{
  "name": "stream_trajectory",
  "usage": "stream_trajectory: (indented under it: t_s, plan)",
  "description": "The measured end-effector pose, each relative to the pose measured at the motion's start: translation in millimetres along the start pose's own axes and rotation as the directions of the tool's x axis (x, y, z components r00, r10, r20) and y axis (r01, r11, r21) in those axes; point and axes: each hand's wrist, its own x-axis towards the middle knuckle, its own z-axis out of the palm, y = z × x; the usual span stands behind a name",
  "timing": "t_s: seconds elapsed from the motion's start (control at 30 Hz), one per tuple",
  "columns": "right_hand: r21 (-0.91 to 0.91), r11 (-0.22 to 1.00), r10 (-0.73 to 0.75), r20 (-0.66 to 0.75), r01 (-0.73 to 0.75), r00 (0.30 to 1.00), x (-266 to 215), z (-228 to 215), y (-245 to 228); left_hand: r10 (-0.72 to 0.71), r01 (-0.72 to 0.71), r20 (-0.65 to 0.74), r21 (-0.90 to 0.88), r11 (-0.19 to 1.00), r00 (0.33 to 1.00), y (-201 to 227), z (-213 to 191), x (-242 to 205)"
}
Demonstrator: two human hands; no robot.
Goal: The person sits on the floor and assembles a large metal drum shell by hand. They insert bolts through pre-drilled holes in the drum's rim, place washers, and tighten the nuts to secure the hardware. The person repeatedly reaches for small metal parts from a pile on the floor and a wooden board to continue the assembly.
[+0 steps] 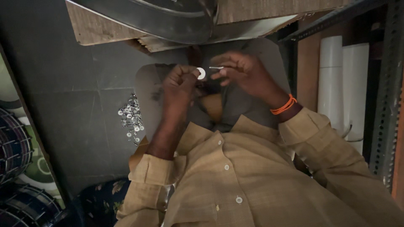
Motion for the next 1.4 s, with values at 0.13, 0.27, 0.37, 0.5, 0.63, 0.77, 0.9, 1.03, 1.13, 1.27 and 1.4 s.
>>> stream_trajectory:
  t_s: [0.13, 0.27, 0.37, 0.5, 0.63, 0.77, 0.9, 1.03, 1.13, 1.27, 1.4]
  plan:
    - [-0.063, 0.992, 0.105, -0.084, -0.111, 0.991, -4.5, 5.3, -2.1, 0.065, -0.061, 0.026, -0.121, 0.991, 0.998, -9.8, -2.9, 1.8]
    - [-0.181, 0.984, -0.018, -0.096, 0.000, 0.995, -5.8, 8.3, -2.1, 0.075, -0.074, 0.027, -0.039, 0.996, 0.997, -12.6, -6.1, 6.9]
    - [-0.220, 0.975, -0.063, -0.121, 0.035, 0.991, -6.7, 11.6, -1.3, 0.044, -0.044, 0.018, 0.009, 0.999, 0.999, -9.8, -3.3, 5.9]
    - [-0.444, 0.895, -0.122, -0.146, 0.046, 0.982, -8.5, 13.8, -2.4, 0.087, -0.092, 0.044, 0.116, 0.989, 0.995, -13.0, -3.6, 5.0]
    - [-0.634, 0.757, -0.270, -0.086, 0.157, 0.959, -11.8, 17.8, -5.9, 0.204, -0.211, 0.055, 0.246, 0.946, 0.977, -24.2, -4.2, 8.6]
    - [-0.798, 0.550, -0.385, 0.018, 0.245, 0.923, -14.5, 22.2, -6.5, 0.160, -0.169, 0.073, 0.140, 0.976, 0.984, -22.2, -3.0, 6.6]
    - [-0.712, 0.680, -0.294, -0.048, 0.174, 0.954, -13.2, 22.3, 1.6, 0.053, -0.057, 0.058, 0.059, 0.997, 0.997, -14.8, -2.0, 3.0]
    - [-0.179, 0.983, -0.070, -0.122, 0.047, 0.990, -4.1, 15.4, 12.7, 0.085, -0.084, 0.105, -0.010, 0.996, 0.991, -15.0, -2.6, 1.2]
    - [-0.108, 0.987, -0.126, -0.084, 0.116, 0.989, -3.5, 9.9, 16.9, 0.107, -0.107, 0.103, -0.008, 0.994, 0.989, -18.7, -5.0, 0.7]
    - [0.065, 0.995, -0.067, -0.087, 0.073, 0.994, 0.6, 11.6, 25.8, 0.237, -0.246, 0.145, 0.045, 0.968, 0.961, -28.7, -1.4, 5.2]
    - [0.172, 0.984, -0.035, -0.082, 0.049, 0.996, 4.3, 17.2, 34.1, 0.198, -0.206, 0.124, 0.049, 0.977, 0.972, -26.8, -0.4, 5.4]
